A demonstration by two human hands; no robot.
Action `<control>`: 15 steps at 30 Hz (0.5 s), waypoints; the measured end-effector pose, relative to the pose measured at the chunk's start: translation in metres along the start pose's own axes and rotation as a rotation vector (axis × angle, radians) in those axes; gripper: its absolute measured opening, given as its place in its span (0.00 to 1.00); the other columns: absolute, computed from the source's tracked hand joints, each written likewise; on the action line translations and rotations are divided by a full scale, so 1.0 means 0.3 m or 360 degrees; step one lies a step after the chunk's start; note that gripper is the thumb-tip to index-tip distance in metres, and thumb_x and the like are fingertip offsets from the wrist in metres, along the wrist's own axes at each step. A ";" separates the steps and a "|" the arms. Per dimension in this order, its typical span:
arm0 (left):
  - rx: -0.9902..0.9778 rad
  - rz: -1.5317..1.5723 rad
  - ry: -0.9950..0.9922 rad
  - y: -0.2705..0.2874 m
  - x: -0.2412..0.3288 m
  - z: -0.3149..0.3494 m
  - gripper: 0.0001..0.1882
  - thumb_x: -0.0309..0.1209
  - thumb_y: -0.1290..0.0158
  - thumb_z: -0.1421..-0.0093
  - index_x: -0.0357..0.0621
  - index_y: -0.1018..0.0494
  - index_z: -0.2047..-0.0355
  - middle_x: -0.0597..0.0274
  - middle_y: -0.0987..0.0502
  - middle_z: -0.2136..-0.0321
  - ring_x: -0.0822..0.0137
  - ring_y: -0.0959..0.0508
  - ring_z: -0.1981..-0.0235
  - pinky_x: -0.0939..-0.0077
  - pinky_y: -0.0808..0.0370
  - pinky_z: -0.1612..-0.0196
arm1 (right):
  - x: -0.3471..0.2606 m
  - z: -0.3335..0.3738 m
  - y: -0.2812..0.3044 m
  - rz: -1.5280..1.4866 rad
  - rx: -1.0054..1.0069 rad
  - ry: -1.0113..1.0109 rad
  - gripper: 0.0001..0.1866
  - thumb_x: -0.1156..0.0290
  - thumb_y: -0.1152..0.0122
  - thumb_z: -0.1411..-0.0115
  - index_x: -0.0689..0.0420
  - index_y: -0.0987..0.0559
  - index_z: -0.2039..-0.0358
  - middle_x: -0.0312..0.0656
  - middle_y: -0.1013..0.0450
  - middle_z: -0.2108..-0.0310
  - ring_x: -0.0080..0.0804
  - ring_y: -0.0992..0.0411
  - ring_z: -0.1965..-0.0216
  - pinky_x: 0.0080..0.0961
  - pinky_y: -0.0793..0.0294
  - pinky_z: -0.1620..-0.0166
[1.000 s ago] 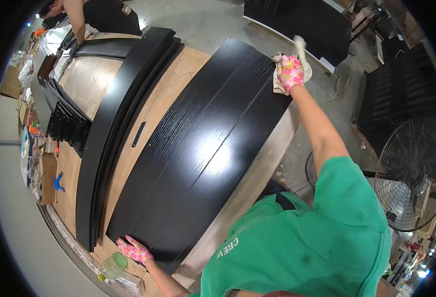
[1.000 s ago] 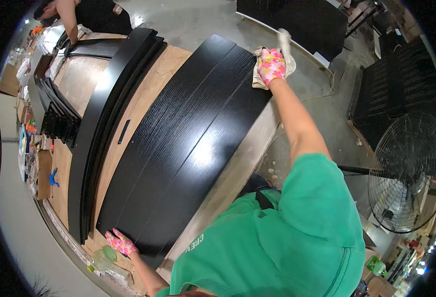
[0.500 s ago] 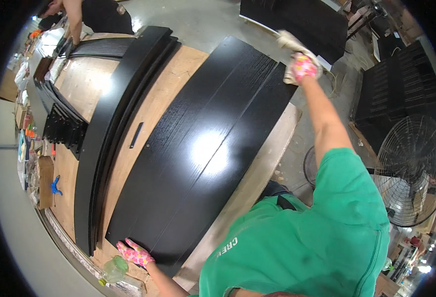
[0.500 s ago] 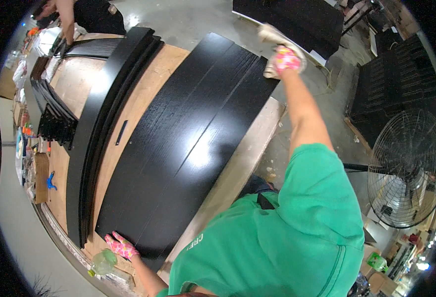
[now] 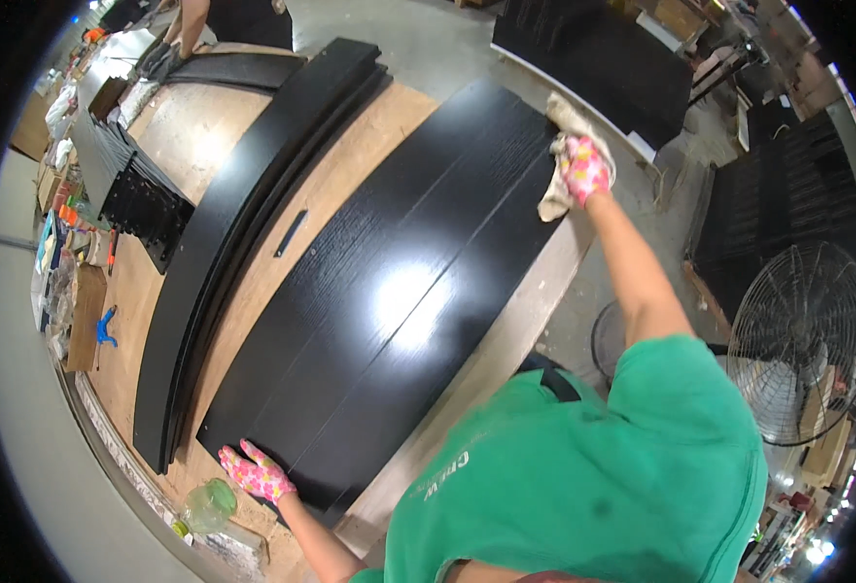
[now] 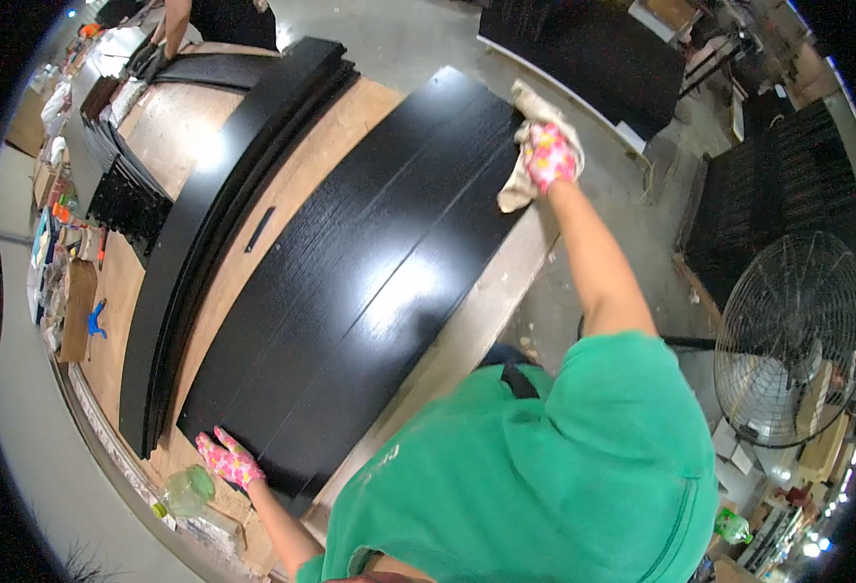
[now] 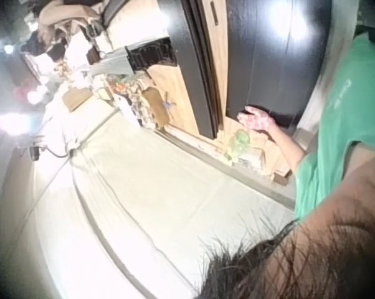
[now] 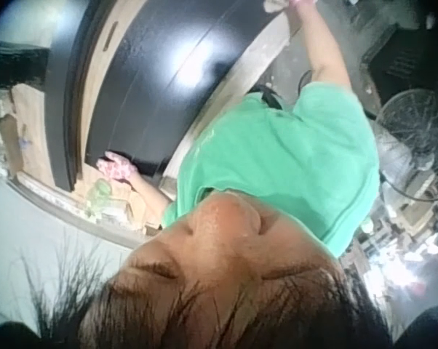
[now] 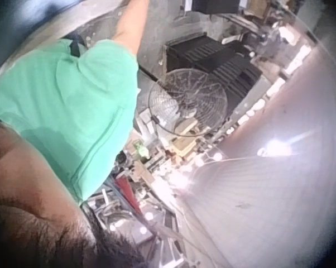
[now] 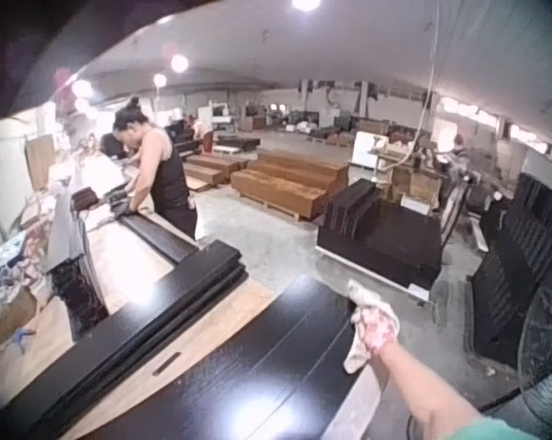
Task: The person cleans black panels on a workbench by pouring liquid from a bottle and wiping the surfaces with a cloth.
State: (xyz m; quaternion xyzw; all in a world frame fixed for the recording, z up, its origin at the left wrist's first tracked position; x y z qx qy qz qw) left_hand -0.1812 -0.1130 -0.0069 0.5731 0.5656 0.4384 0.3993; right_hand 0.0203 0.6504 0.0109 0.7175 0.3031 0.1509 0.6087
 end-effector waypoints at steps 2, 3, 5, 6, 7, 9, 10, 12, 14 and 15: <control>-0.0005 0.0010 0.0020 -0.008 0.019 -0.014 0.28 0.44 0.58 0.35 0.30 0.35 0.47 0.42 0.35 0.45 0.49 0.37 0.42 0.60 0.43 0.39 | 0.014 -0.018 -0.012 0.0074 -0.0054 -0.0047 0.12 0.68 0.48 0.45 0.54 0.26 0.60 0.49 0.29 0.57 0.50 0.30 0.56 0.39 0.30 0.54; 0.0003 -0.0026 -0.0003 0.005 0.024 -0.019 0.27 0.44 0.58 0.35 0.30 0.35 0.47 0.42 0.35 0.45 0.49 0.37 0.42 0.60 0.43 0.39 | -0.004 0.015 -0.040 -0.0067 -0.0112 -0.0002 0.12 0.68 0.47 0.46 0.53 0.27 0.60 0.48 0.29 0.59 0.48 0.30 0.57 0.39 0.30 0.55; 0.0006 -0.0047 0.0007 0.034 0.031 -0.012 0.27 0.43 0.58 0.35 0.30 0.35 0.47 0.42 0.35 0.45 0.49 0.37 0.42 0.61 0.43 0.39 | -0.171 0.105 -0.050 -0.0329 -0.0080 0.0281 0.12 0.68 0.47 0.46 0.52 0.24 0.61 0.47 0.28 0.60 0.45 0.30 0.56 0.36 0.30 0.54; -0.0006 -0.0061 0.0027 0.033 0.024 0.006 0.27 0.43 0.58 0.35 0.30 0.35 0.47 0.42 0.35 0.45 0.49 0.37 0.42 0.61 0.43 0.39 | -0.268 0.133 -0.033 -0.0053 -0.0160 0.0494 0.12 0.68 0.48 0.46 0.51 0.24 0.60 0.46 0.27 0.60 0.43 0.29 0.55 0.35 0.30 0.54; 0.0017 -0.0022 0.0013 0.043 0.015 0.006 0.27 0.43 0.58 0.35 0.30 0.35 0.47 0.42 0.35 0.45 0.49 0.37 0.42 0.61 0.43 0.39 | -0.269 0.131 0.058 -0.0124 0.0060 0.0608 0.13 0.69 0.49 0.45 0.50 0.24 0.59 0.45 0.26 0.62 0.42 0.29 0.55 0.33 0.29 0.54; 0.0029 0.0039 -0.0017 0.021 0.043 -0.014 0.27 0.42 0.57 0.35 0.30 0.36 0.46 0.43 0.35 0.44 0.50 0.38 0.41 0.61 0.44 0.38 | 0.024 -0.057 -0.012 -0.0293 -0.0030 0.0144 0.13 0.69 0.52 0.43 0.52 0.24 0.58 0.47 0.26 0.61 0.41 0.28 0.57 0.33 0.28 0.54; 0.0030 0.0043 -0.0009 0.014 0.045 -0.016 0.27 0.42 0.57 0.35 0.30 0.36 0.46 0.43 0.35 0.44 0.50 0.38 0.41 0.61 0.44 0.38 | 0.109 -0.097 -0.004 -0.0221 -0.0174 -0.0387 0.12 0.70 0.52 0.42 0.53 0.23 0.60 0.48 0.26 0.61 0.42 0.27 0.58 0.33 0.28 0.54; 0.0000 0.0017 -0.0004 -0.001 0.044 -0.018 0.27 0.42 0.57 0.35 0.30 0.36 0.46 0.43 0.35 0.44 0.50 0.38 0.41 0.61 0.44 0.38 | 0.041 -0.067 -0.055 -0.0603 -0.0310 -0.0335 0.11 0.68 0.54 0.40 0.57 0.24 0.64 0.49 0.26 0.66 0.40 0.25 0.66 0.30 0.24 0.66; 0.0017 0.0005 -0.0019 0.021 0.042 -0.016 0.27 0.43 0.58 0.35 0.31 0.36 0.45 0.43 0.36 0.44 0.50 0.38 0.41 0.61 0.44 0.38 | -0.164 0.093 -0.111 -0.0049 0.0020 0.0777 0.11 0.68 0.47 0.48 0.55 0.25 0.65 0.47 0.28 0.66 0.42 0.27 0.63 0.32 0.27 0.62; 0.0009 -0.0027 -0.0007 0.020 0.024 -0.013 0.27 0.43 0.58 0.35 0.31 0.37 0.45 0.44 0.36 0.44 0.50 0.38 0.41 0.60 0.44 0.38 | -0.315 0.254 -0.112 0.0097 0.0097 0.1054 0.14 0.69 0.43 0.53 0.55 0.25 0.63 0.45 0.28 0.66 0.44 0.29 0.60 0.33 0.29 0.58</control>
Point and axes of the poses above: each hand's wrist, its own z-axis away from the middle knuckle, its own y-axis out of the back of the hand, x = y × z, the point moved 7 cm from there along -z, towards the middle knuckle
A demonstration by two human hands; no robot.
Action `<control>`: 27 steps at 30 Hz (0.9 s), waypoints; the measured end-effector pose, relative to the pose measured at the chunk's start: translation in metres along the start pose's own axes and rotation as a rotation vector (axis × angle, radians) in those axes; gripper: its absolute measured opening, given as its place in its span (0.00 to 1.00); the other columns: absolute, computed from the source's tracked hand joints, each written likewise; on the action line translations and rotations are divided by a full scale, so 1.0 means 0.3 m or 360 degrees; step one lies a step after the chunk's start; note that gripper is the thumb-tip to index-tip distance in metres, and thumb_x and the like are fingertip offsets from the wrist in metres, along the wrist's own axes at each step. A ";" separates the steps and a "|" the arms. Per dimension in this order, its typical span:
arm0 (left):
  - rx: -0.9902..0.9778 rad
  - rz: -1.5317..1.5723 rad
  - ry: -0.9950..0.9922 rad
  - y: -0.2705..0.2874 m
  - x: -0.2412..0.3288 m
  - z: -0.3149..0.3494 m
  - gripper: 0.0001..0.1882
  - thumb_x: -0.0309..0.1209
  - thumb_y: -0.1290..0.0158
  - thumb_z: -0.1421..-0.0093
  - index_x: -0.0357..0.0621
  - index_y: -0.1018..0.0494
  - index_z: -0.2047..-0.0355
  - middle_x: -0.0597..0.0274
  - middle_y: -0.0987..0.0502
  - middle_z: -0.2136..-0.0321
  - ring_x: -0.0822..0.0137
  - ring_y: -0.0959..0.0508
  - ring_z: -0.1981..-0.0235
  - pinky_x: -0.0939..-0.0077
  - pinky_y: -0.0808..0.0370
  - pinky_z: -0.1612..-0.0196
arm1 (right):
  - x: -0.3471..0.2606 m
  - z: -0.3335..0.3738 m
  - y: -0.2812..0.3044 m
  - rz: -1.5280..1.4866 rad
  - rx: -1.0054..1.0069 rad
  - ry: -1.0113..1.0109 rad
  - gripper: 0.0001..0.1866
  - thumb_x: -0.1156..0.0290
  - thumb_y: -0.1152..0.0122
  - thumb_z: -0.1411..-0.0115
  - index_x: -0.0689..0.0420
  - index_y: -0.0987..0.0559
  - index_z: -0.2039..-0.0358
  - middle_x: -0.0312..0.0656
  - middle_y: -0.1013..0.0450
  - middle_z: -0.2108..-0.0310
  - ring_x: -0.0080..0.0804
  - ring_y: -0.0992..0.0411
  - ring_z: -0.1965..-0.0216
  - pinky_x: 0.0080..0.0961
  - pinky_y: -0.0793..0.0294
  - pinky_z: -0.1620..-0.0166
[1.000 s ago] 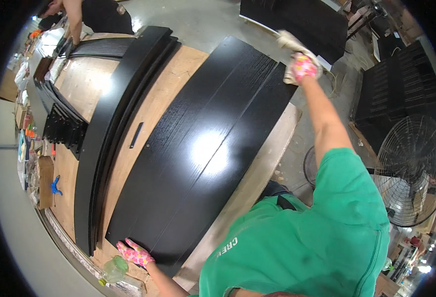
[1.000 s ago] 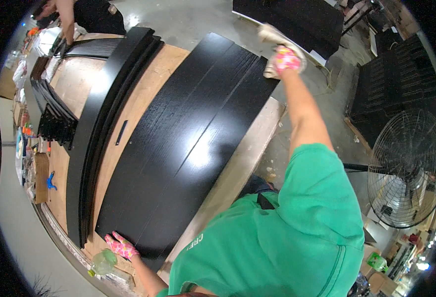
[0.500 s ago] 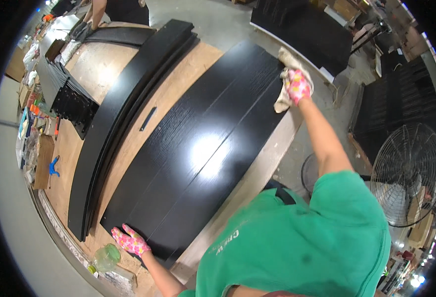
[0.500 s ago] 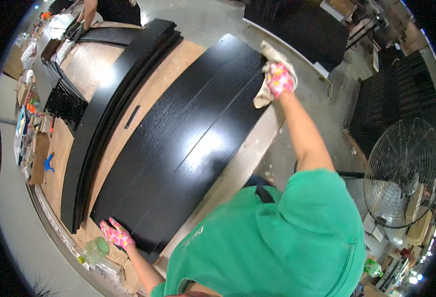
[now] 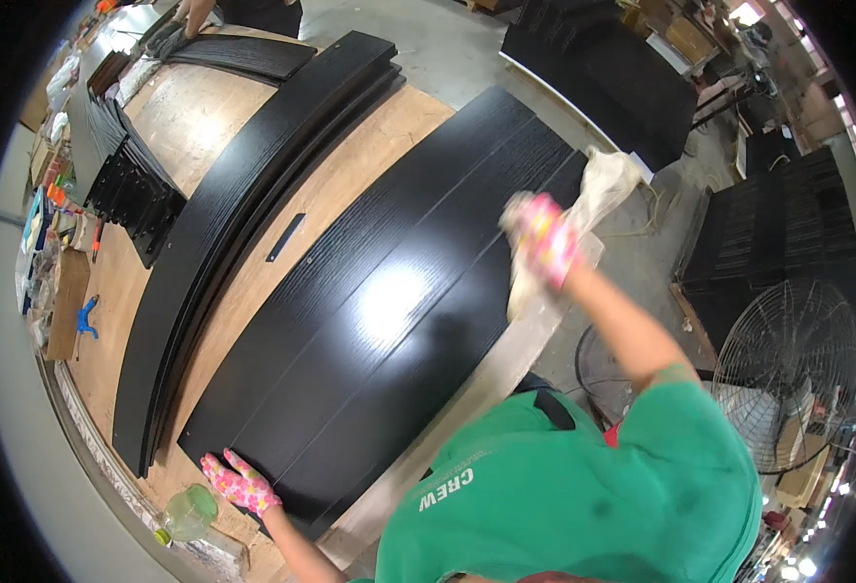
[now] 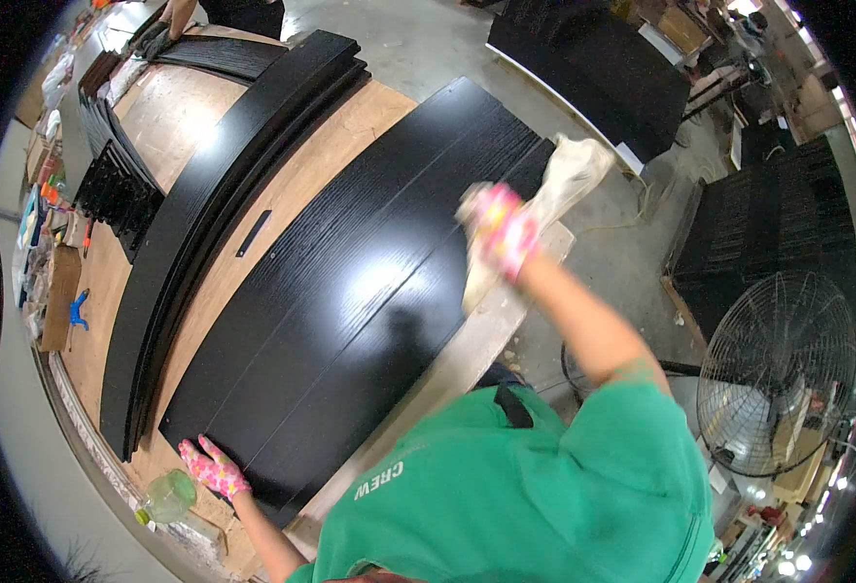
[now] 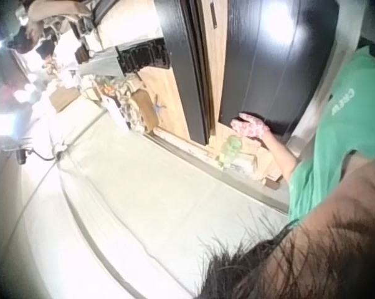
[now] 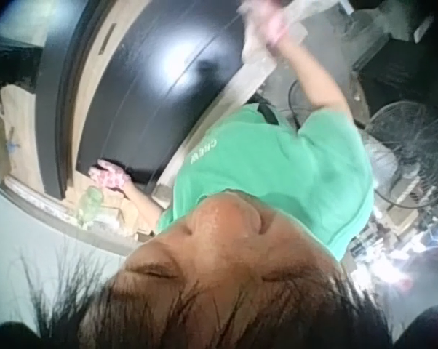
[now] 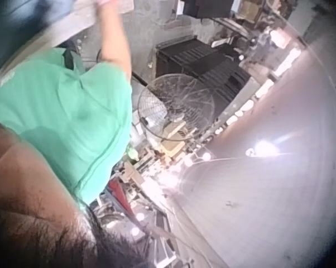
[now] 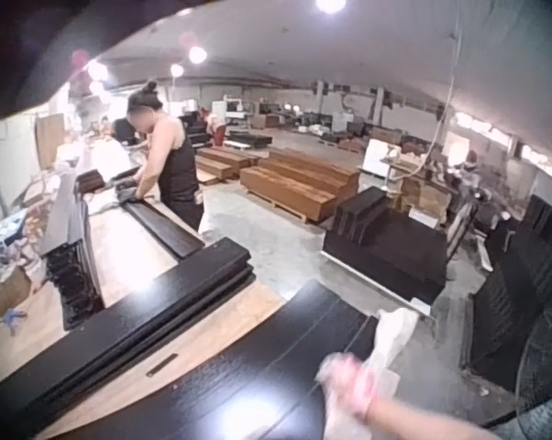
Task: The person cleans black panels on a workbench by pouring liquid from a bottle and wiping the surfaces with a cloth.
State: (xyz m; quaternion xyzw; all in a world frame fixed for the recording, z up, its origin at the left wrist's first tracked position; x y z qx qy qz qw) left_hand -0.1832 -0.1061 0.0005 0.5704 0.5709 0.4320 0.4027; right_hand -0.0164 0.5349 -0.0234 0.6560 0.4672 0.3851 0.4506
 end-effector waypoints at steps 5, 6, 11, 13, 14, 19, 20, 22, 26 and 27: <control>-0.0080 -0.0028 0.0049 -0.010 -0.022 0.000 0.27 0.43 0.59 0.35 0.31 0.37 0.45 0.43 0.37 0.43 0.50 0.39 0.40 0.61 0.45 0.38 | 0.059 -0.071 0.027 0.0043 -0.0317 -0.0369 0.14 0.71 0.44 0.50 0.55 0.25 0.61 0.45 0.27 0.64 0.40 0.28 0.59 0.33 0.28 0.56; -0.0076 -0.0013 0.0034 -0.022 -0.019 -0.003 0.27 0.42 0.59 0.35 0.31 0.37 0.45 0.43 0.37 0.43 0.50 0.39 0.40 0.62 0.45 0.38 | 0.171 -0.111 0.010 0.0037 -0.0315 -0.0371 0.14 0.71 0.44 0.50 0.55 0.25 0.61 0.45 0.27 0.64 0.40 0.28 0.59 0.33 0.28 0.56; -0.0048 0.0013 0.0010 -0.017 0.003 -0.004 0.26 0.41 0.58 0.35 0.31 0.37 0.45 0.44 0.37 0.43 0.51 0.39 0.40 0.62 0.46 0.37 | 0.210 -0.301 -0.056 -0.0271 0.0110 -0.0211 0.18 0.68 0.46 0.49 0.54 0.25 0.55 0.45 0.27 0.56 0.43 0.29 0.53 0.34 0.30 0.48; -0.0056 -0.0001 0.0036 0.002 -0.026 0.032 0.27 0.42 0.58 0.35 0.31 0.37 0.45 0.44 0.37 0.43 0.51 0.39 0.40 0.62 0.46 0.38 | -0.288 -0.394 0.063 -0.0315 -0.0431 -0.0029 0.18 0.69 0.43 0.54 0.49 0.22 0.60 0.46 0.27 0.56 0.41 0.29 0.54 0.34 0.28 0.50; -0.0062 0.0001 0.0035 -0.004 -0.036 0.028 0.27 0.42 0.58 0.35 0.30 0.37 0.45 0.44 0.37 0.43 0.51 0.39 0.40 0.62 0.46 0.37 | -0.460 -0.385 -0.002 -0.0647 -0.0415 0.0472 0.22 0.70 0.40 0.57 0.53 0.24 0.58 0.48 0.28 0.58 0.41 0.29 0.55 0.33 0.29 0.50; -0.0097 -0.0031 -0.0004 -0.005 -0.047 0.009 0.26 0.41 0.58 0.34 0.28 0.37 0.46 0.39 0.37 0.44 0.48 0.39 0.40 0.59 0.46 0.37 | -0.093 -0.657 -0.160 0.0366 -0.0122 0.0045 0.14 0.65 0.46 0.53 0.52 0.24 0.64 0.42 0.26 0.63 0.42 0.28 0.60 0.34 0.29 0.55; -0.0102 0.0018 -0.0040 -0.013 -0.026 -0.017 0.26 0.40 0.58 0.35 0.28 0.37 0.46 0.39 0.37 0.44 0.47 0.39 0.41 0.59 0.46 0.37 | 0.175 -0.689 -0.244 0.0867 -0.0202 -0.0087 0.14 0.65 0.46 0.52 0.52 0.23 0.64 0.43 0.25 0.64 0.42 0.27 0.62 0.33 0.27 0.59; -0.0058 0.0071 -0.0081 -0.023 0.002 -0.022 0.26 0.41 0.58 0.35 0.28 0.36 0.46 0.40 0.36 0.44 0.47 0.38 0.41 0.59 0.46 0.38 | 0.533 -0.634 -0.139 0.0029 0.0119 -0.0786 0.13 0.66 0.46 0.48 0.55 0.23 0.62 0.48 0.25 0.68 0.42 0.26 0.67 0.34 0.26 0.66; -0.0050 0.0012 -0.0011 0.016 0.030 -0.010 0.26 0.42 0.58 0.35 0.29 0.36 0.47 0.40 0.35 0.45 0.48 0.37 0.42 0.59 0.44 0.38 | 0.416 -0.406 0.052 0.0395 0.0215 -0.0569 0.11 0.67 0.48 0.46 0.55 0.24 0.63 0.50 0.27 0.63 0.47 0.28 0.61 0.39 0.27 0.60; -0.0028 0.0021 -0.0029 0.011 0.030 -0.017 0.26 0.42 0.58 0.35 0.29 0.36 0.47 0.40 0.35 0.45 0.48 0.37 0.42 0.59 0.44 0.39 | 0.366 -0.340 0.092 0.0388 0.0249 -0.0495 0.11 0.67 0.48 0.45 0.56 0.24 0.63 0.50 0.27 0.60 0.46 0.28 0.58 0.39 0.28 0.57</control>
Point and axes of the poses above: each hand's wrist, its own z-axis away from the middle knuckle, its own y-axis out of the back of the hand, x = y × z, the point moved 7 cm from there along -z, towards the middle knuckle
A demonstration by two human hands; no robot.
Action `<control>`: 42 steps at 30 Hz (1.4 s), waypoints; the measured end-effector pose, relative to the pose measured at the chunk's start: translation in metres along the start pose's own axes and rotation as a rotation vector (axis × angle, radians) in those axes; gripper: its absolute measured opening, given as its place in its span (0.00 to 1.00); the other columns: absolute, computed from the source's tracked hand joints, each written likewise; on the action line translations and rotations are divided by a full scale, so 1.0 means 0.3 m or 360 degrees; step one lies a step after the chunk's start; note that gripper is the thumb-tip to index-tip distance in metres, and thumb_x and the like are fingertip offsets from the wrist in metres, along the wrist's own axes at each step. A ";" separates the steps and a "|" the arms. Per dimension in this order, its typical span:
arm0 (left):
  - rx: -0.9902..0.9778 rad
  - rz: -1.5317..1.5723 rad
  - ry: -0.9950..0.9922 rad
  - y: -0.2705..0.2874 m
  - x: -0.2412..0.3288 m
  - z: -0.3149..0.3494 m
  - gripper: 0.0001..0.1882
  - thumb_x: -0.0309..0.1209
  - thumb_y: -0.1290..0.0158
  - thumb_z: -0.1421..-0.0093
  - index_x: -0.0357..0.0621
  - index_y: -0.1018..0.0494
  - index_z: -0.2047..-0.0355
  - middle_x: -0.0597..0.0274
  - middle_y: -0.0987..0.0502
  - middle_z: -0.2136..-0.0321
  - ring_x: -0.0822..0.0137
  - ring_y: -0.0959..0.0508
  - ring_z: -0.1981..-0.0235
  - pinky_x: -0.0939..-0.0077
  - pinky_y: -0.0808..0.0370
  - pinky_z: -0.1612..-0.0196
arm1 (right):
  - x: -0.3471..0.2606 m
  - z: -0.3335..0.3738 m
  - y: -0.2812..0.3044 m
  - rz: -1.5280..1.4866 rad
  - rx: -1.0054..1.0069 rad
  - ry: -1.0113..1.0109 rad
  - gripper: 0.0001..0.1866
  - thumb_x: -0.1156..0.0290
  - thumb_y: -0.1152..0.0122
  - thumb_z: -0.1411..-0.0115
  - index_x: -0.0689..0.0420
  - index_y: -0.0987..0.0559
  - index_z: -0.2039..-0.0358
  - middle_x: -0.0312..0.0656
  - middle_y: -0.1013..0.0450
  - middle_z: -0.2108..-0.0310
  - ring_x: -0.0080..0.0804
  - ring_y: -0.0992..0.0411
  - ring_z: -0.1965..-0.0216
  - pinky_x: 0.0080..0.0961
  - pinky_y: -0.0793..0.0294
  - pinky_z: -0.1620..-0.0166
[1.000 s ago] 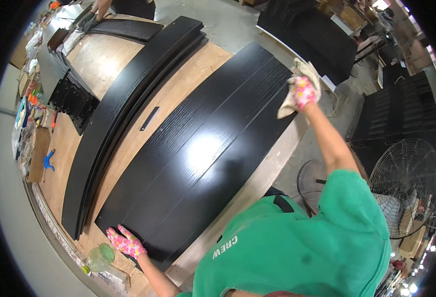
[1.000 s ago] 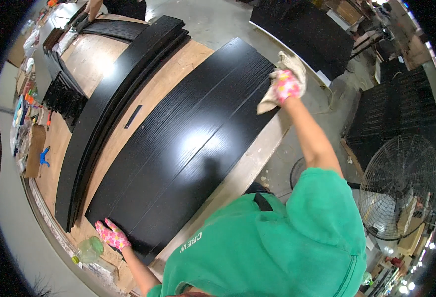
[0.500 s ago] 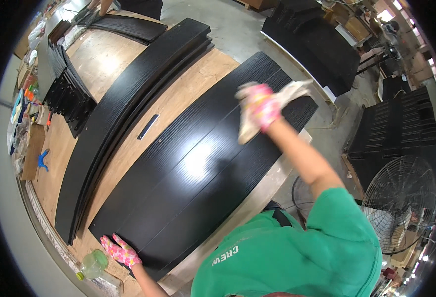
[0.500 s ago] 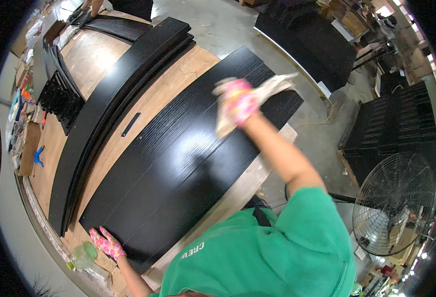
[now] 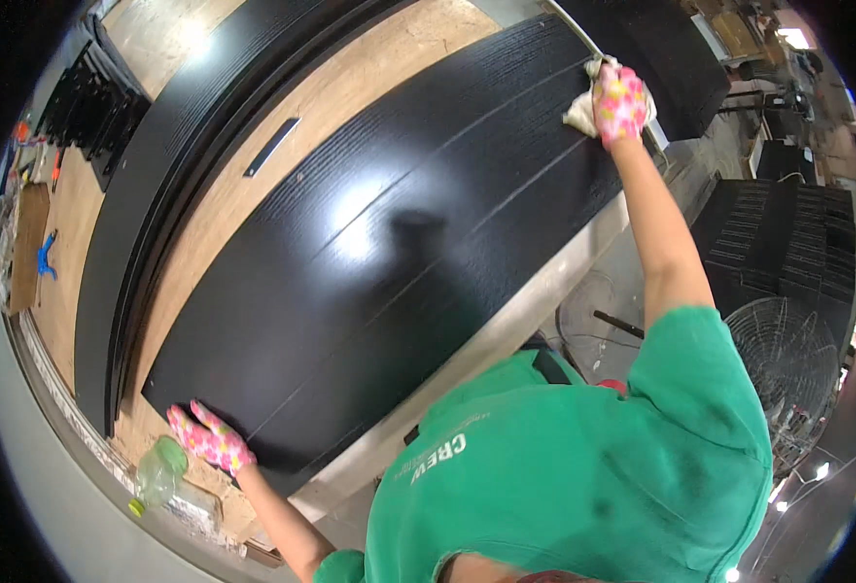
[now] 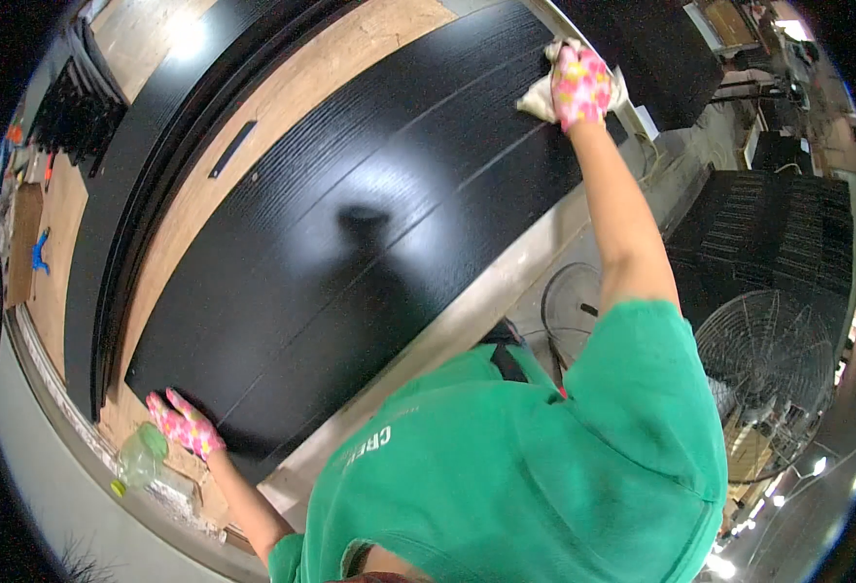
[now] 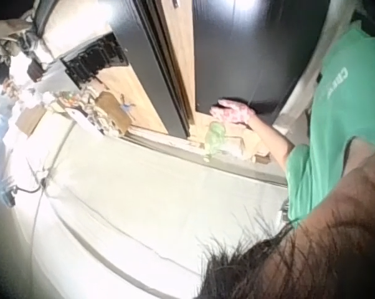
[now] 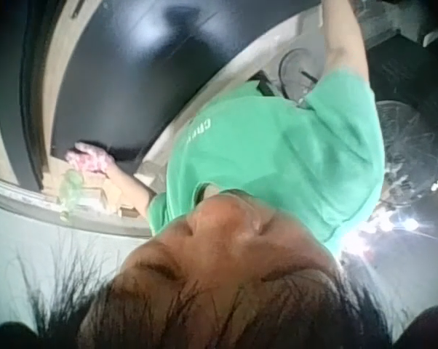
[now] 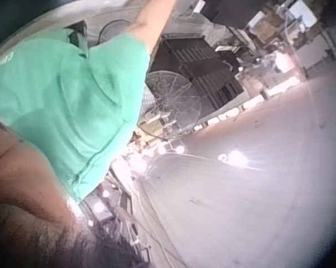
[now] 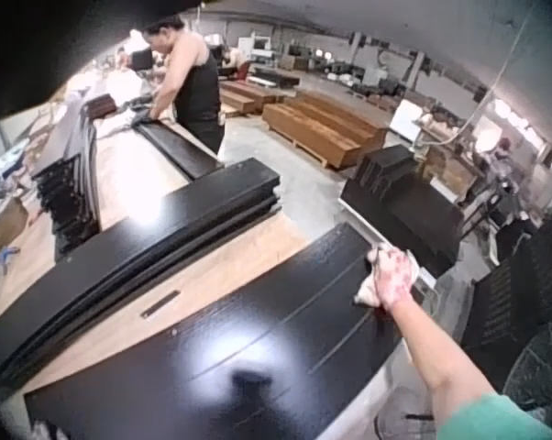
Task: The person cleans black panels on a workbench by pouring liquid from a bottle and wiping the surfaces with a cloth.
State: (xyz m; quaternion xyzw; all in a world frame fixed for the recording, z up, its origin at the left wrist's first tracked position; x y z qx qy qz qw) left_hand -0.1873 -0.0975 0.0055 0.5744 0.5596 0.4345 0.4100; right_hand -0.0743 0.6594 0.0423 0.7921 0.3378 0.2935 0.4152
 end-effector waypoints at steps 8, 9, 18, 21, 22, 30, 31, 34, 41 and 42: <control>0.0062 -0.0054 -0.0045 -0.036 0.008 0.002 0.29 0.46 0.59 0.36 0.31 0.35 0.47 0.43 0.35 0.45 0.50 0.37 0.42 0.62 0.43 0.38 | -0.684 0.762 0.208 -0.1931 -0.0365 -0.0010 0.12 0.70 0.53 0.46 0.52 0.27 0.62 0.45 0.28 0.64 0.44 0.31 0.59 0.38 0.32 0.55; 0.0035 -0.0055 -0.0004 -0.030 -0.012 0.014 0.29 0.46 0.58 0.36 0.31 0.34 0.47 0.43 0.35 0.45 0.50 0.37 0.42 0.62 0.43 0.38 | -0.869 0.795 0.358 -0.1722 -0.0786 0.0323 0.11 0.69 0.52 0.46 0.52 0.27 0.62 0.44 0.27 0.67 0.44 0.29 0.63 0.38 0.30 0.57; 0.0066 0.0057 -0.0034 0.009 -0.042 0.040 0.28 0.45 0.56 0.37 0.31 0.33 0.49 0.42 0.33 0.46 0.49 0.35 0.43 0.62 0.42 0.39 | -0.293 0.503 0.233 -0.0784 -0.0334 0.0203 0.10 0.70 0.46 0.50 0.50 0.23 0.65 0.43 0.27 0.65 0.41 0.29 0.60 0.38 0.30 0.55; 0.0113 0.0080 -0.0065 -0.005 -0.004 0.015 0.27 0.44 0.56 0.37 0.31 0.32 0.50 0.43 0.32 0.47 0.50 0.35 0.44 0.63 0.41 0.40 | 0.143 0.387 0.074 -0.0433 0.0117 0.0047 0.10 0.68 0.48 0.46 0.55 0.24 0.64 0.47 0.28 0.65 0.46 0.30 0.60 0.40 0.31 0.54; 0.0113 0.0097 -0.0081 -0.007 0.020 0.007 0.26 0.44 0.56 0.37 0.31 0.32 0.50 0.43 0.32 0.47 0.50 0.35 0.44 0.63 0.41 0.40 | 0.231 0.371 0.017 -0.0202 0.0160 -0.0037 0.11 0.68 0.49 0.45 0.55 0.24 0.63 0.48 0.28 0.66 0.48 0.30 0.60 0.41 0.31 0.55; 0.0068 -0.0141 0.0036 0.021 -0.018 0.052 0.26 0.45 0.59 0.36 0.33 0.30 0.51 0.45 0.31 0.47 0.50 0.33 0.45 0.63 0.39 0.41 | -0.428 0.682 0.336 -0.0799 0.0072 0.0468 0.21 0.70 0.45 0.52 0.53 0.27 0.54 0.48 0.29 0.58 0.48 0.33 0.53 0.42 0.32 0.51; 0.0047 -0.0148 0.0054 0.017 -0.032 0.058 0.26 0.45 0.59 0.36 0.33 0.31 0.50 0.45 0.32 0.47 0.50 0.34 0.44 0.63 0.40 0.41 | -0.523 0.724 0.415 -0.1021 -0.0296 0.0602 0.20 0.69 0.45 0.53 0.53 0.27 0.56 0.47 0.29 0.58 0.46 0.33 0.53 0.41 0.33 0.51; -0.0117 -0.0152 0.0058 0.060 -0.007 0.088 0.29 0.47 0.61 0.35 0.37 0.36 0.44 0.46 0.36 0.43 0.52 0.38 0.41 0.62 0.42 0.40 | -0.433 0.732 0.267 -0.1116 -0.0333 0.0662 0.19 0.69 0.45 0.53 0.53 0.25 0.58 0.46 0.29 0.61 0.45 0.32 0.56 0.39 0.32 0.52; -0.0378 0.0505 0.0730 0.079 -0.299 0.379 0.26 0.45 0.58 0.36 0.43 0.36 0.43 0.47 0.36 0.43 0.51 0.36 0.43 0.62 0.43 0.39 | 0.464 0.377 0.067 -0.0303 -0.0679 -0.0597 0.19 0.56 0.49 0.45 0.56 0.23 0.61 0.52 0.26 0.58 0.51 0.28 0.56 0.40 0.28 0.55; -0.0313 0.0271 0.0625 0.117 -0.261 0.395 0.25 0.43 0.58 0.36 0.42 0.34 0.44 0.48 0.34 0.44 0.51 0.36 0.44 0.62 0.43 0.40 | 0.439 0.358 0.098 -0.0307 -0.0585 -0.0532 0.19 0.55 0.49 0.46 0.54 0.22 0.61 0.52 0.26 0.58 0.50 0.27 0.56 0.39 0.27 0.56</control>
Point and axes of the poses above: each hand's wrist, its own z-axis away from the middle knuckle, its own y-axis out of the back of the hand, x = y × z, the point moved 7 cm from there along -z, towards the middle knuckle
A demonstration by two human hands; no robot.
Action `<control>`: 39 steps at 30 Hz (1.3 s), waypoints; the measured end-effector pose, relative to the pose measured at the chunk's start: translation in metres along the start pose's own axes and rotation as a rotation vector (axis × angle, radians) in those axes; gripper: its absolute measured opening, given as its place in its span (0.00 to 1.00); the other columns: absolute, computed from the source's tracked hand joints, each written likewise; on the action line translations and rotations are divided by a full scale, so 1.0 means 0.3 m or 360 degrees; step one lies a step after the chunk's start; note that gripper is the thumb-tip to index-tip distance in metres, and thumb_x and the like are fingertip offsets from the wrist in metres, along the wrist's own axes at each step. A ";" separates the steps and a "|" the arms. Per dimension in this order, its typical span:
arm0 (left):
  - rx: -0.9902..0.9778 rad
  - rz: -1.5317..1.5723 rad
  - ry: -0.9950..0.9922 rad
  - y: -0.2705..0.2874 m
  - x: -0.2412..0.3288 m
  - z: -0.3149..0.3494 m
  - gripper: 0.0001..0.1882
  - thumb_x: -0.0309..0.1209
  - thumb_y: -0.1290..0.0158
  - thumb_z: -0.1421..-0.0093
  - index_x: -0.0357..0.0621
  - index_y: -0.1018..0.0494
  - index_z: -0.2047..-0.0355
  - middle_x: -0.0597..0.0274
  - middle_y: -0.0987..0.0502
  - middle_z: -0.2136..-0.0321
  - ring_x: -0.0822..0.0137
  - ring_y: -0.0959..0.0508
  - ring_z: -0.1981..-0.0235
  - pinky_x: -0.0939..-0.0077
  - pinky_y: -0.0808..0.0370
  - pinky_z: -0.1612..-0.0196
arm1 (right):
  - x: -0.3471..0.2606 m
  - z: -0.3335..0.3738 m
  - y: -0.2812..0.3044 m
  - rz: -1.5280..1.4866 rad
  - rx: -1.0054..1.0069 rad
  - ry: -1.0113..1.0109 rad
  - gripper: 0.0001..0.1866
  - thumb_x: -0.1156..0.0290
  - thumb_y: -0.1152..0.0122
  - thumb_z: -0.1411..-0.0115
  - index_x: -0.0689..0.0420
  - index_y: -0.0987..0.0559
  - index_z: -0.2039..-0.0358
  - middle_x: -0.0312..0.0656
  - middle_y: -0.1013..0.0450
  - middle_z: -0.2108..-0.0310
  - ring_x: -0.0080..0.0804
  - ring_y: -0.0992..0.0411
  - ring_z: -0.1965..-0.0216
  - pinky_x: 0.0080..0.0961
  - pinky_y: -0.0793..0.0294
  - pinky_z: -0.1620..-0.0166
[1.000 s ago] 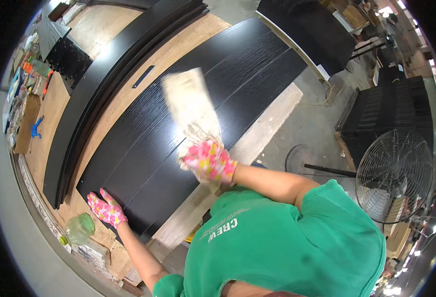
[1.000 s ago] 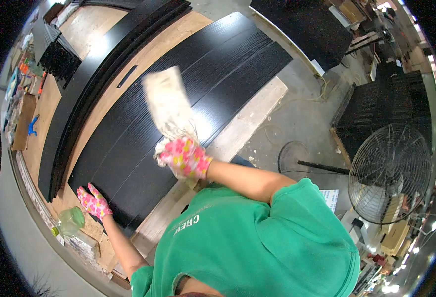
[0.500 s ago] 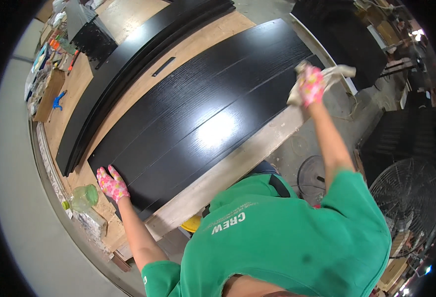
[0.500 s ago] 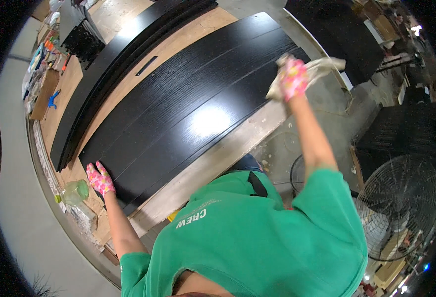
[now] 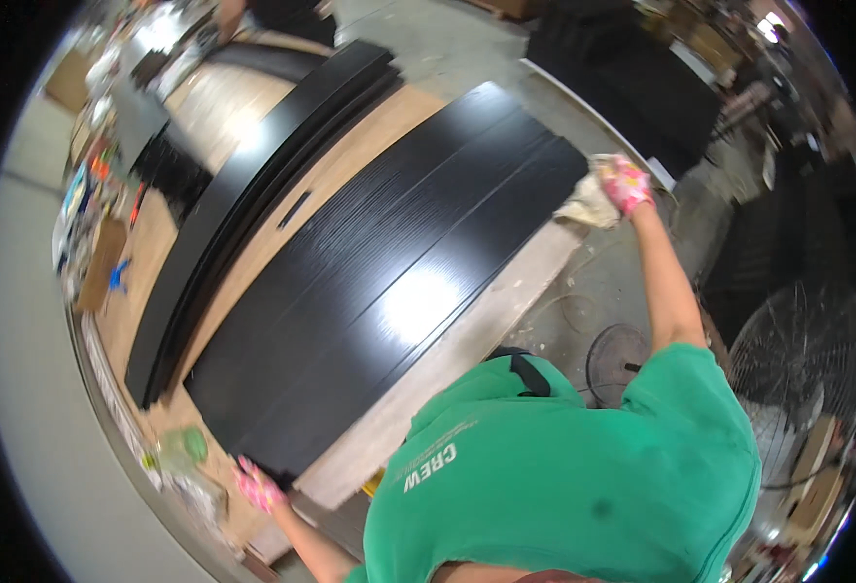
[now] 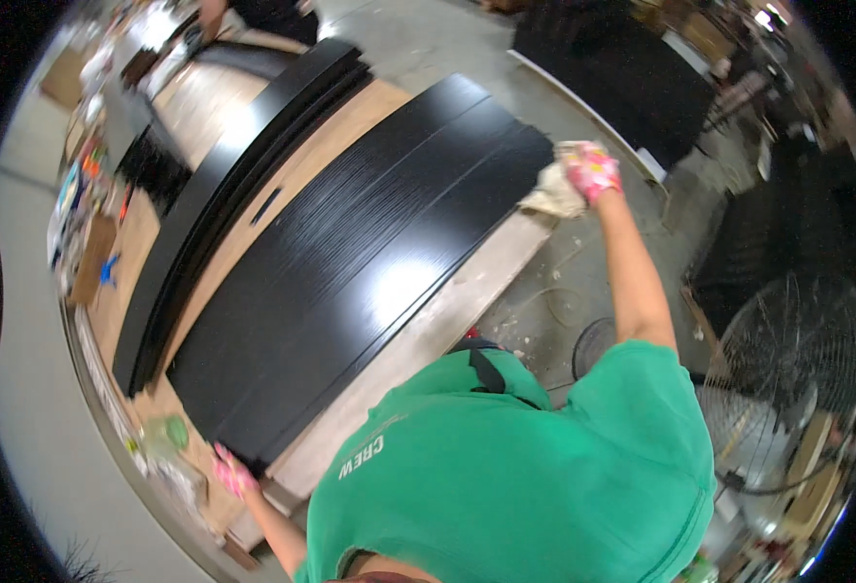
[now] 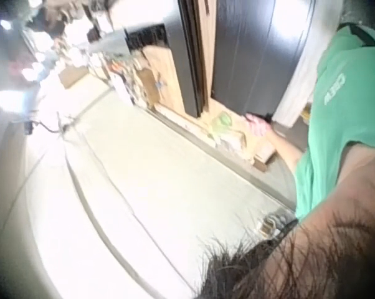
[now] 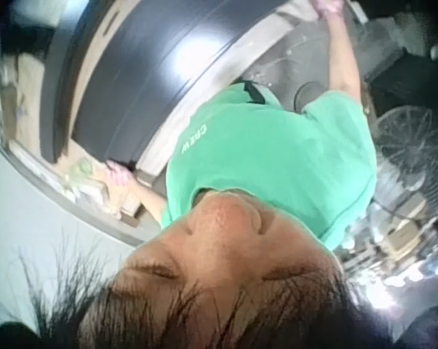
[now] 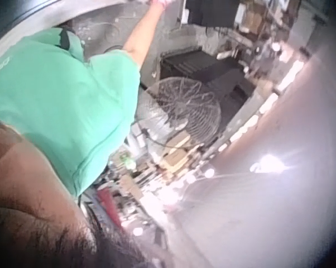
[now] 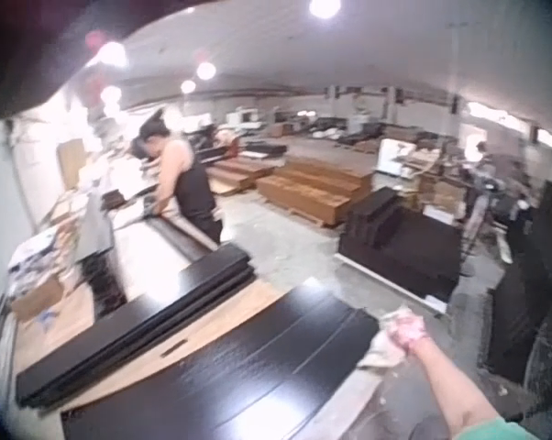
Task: The person cleans black panels on a workbench by pouring liquid from a bottle and wiping the surfaces with a cloth.
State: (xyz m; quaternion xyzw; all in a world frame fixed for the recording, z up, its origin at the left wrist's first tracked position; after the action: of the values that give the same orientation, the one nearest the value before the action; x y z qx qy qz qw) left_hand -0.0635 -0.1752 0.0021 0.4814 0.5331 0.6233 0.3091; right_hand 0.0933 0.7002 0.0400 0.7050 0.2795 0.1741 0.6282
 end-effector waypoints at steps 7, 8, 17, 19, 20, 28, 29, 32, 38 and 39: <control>-0.0006 0.0580 -0.0401 -0.164 -0.225 -0.161 0.28 0.49 0.58 0.37 0.38 0.30 0.49 0.43 0.27 0.53 0.50 0.28 0.52 0.61 0.33 0.47 | -0.953 0.910 -0.085 -0.1183 -0.1289 0.1688 0.15 0.57 0.47 0.45 0.49 0.25 0.60 0.43 0.28 0.61 0.41 0.28 0.59 0.33 0.28 0.57; -0.0003 0.0407 -0.0310 -0.151 -0.201 -0.127 0.28 0.49 0.58 0.37 0.37 0.30 0.49 0.43 0.27 0.53 0.50 0.28 0.52 0.61 0.33 0.47 | -1.045 1.037 -0.139 -0.0885 -0.1752 0.1589 0.16 0.54 0.44 0.47 0.51 0.26 0.62 0.44 0.29 0.62 0.43 0.30 0.58 0.34 0.29 0.57; -0.0089 0.0211 -0.0312 -0.137 -0.092 -0.148 0.28 0.48 0.55 0.38 0.34 0.30 0.50 0.43 0.26 0.55 0.52 0.25 0.55 0.63 0.30 0.50 | -0.955 0.825 -0.045 -0.1033 -0.1410 0.2150 0.15 0.67 0.40 0.54 0.51 0.21 0.63 0.42 0.27 0.64 0.42 0.29 0.58 0.37 0.29 0.56; -0.0101 0.0198 -0.0297 -0.100 -0.151 -0.134 0.28 0.47 0.54 0.38 0.33 0.30 0.51 0.43 0.25 0.56 0.53 0.25 0.56 0.63 0.29 0.51 | -0.867 0.713 0.053 -0.1122 -0.1552 0.2124 0.19 0.60 0.38 0.51 0.48 0.21 0.57 0.42 0.26 0.60 0.38 0.31 0.53 0.33 0.34 0.48; -0.0098 0.0174 -0.0292 -0.071 -0.187 -0.117 0.28 0.47 0.54 0.38 0.33 0.30 0.51 0.43 0.25 0.56 0.53 0.24 0.56 0.64 0.29 0.52 | -0.807 0.554 0.117 -0.1162 -0.1635 0.1574 0.21 0.60 0.37 0.52 0.49 0.21 0.56 0.43 0.27 0.57 0.37 0.31 0.52 0.32 0.34 0.47; 0.0006 0.0338 0.0626 0.053 -0.059 0.071 0.39 0.57 0.48 0.46 0.32 0.32 0.49 0.42 0.28 0.51 0.51 0.29 0.49 0.61 0.35 0.46 | -0.153 -0.319 -0.328 -0.0203 -0.0564 0.0173 0.26 0.51 0.55 0.39 0.53 0.32 0.45 0.50 0.35 0.44 0.44 0.39 0.41 0.31 0.42 0.39; 0.0055 0.0327 0.0565 0.060 -0.080 0.078 0.38 0.56 0.48 0.46 0.34 0.32 0.48 0.43 0.30 0.49 0.50 0.30 0.48 0.61 0.35 0.46 | -0.140 -0.328 -0.403 -0.0283 -0.0563 0.0285 0.24 0.55 0.53 0.38 0.56 0.31 0.45 0.46 0.33 0.46 0.41 0.37 0.42 0.29 0.41 0.39; -0.0002 -0.0032 0.0681 0.063 -0.030 0.084 0.31 0.53 0.47 0.46 0.37 0.27 0.54 0.43 0.29 0.51 0.50 0.30 0.48 0.62 0.35 0.45 | 0.038 -0.444 -0.550 -0.0808 -0.0633 0.0144 0.21 0.63 0.49 0.37 0.61 0.29 0.47 0.42 0.30 0.49 0.30 0.35 0.45 0.25 0.42 0.40; 0.0118 0.0345 0.0719 0.146 -0.032 0.057 0.22 0.45 0.44 0.46 0.36 0.24 0.62 0.47 0.23 0.63 0.53 0.24 0.58 0.64 0.30 0.54 | 0.051 -0.618 -0.502 0.0822 -0.0666 0.0592 0.30 0.43 0.60 0.38 0.58 0.22 0.60 0.50 0.24 0.61 0.51 0.29 0.54 0.42 0.37 0.46; 0.0045 0.0373 0.0651 0.126 -0.073 0.001 0.23 0.45 0.45 0.46 0.38 0.25 0.58 0.49 0.23 0.61 0.54 0.24 0.57 0.65 0.31 0.52 | 0.063 -0.649 -0.502 0.0845 -0.0722 0.0653 0.28 0.44 0.54 0.40 0.60 0.22 0.63 0.51 0.24 0.61 0.51 0.28 0.55 0.40 0.35 0.49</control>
State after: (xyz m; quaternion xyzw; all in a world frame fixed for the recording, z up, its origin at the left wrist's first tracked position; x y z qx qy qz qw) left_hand -0.0507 -0.2039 0.0326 0.4081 0.5337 0.7320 0.1134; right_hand -0.0344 0.8735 -0.0809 0.5469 0.1617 0.5247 0.6320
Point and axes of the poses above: each hand's wrist, its own z-axis away from the middle knuckle, its own y-axis out of the back of the hand, x = y × z, the point moved 7 cm from there along -z, towards the middle knuckle
